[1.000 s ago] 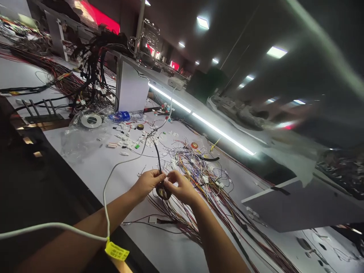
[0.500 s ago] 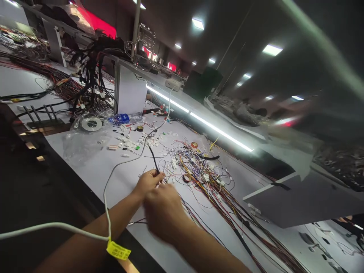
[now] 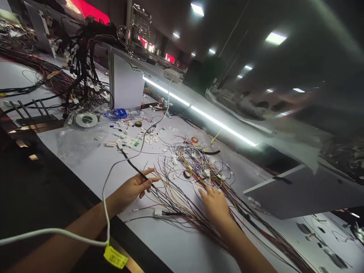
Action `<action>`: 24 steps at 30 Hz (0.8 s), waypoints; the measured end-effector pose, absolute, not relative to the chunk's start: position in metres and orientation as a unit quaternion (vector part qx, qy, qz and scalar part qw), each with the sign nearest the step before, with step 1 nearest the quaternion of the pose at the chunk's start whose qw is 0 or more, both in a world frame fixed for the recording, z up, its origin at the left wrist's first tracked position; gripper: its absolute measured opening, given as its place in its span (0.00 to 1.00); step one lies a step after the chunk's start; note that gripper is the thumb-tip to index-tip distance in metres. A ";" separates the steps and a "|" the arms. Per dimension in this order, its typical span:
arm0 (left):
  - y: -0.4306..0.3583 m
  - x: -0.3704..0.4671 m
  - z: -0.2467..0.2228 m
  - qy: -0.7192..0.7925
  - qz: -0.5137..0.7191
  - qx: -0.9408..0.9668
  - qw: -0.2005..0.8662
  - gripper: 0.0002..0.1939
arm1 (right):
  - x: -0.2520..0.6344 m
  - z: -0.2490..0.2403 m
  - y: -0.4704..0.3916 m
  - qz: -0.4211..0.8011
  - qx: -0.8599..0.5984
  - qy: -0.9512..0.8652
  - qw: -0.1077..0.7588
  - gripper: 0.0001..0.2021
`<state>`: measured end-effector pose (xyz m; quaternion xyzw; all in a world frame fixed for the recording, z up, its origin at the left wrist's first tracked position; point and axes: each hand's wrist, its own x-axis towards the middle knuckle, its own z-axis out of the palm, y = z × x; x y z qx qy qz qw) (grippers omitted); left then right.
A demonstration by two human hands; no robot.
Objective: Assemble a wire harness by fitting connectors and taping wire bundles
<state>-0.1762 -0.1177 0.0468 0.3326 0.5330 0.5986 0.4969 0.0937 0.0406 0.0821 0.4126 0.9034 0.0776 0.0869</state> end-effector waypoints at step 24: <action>-0.142 -0.196 0.036 0.630 0.588 0.220 0.458 0.28 | -0.100 0.045 -0.058 -0.379 0.265 0.876 -0.137 0.13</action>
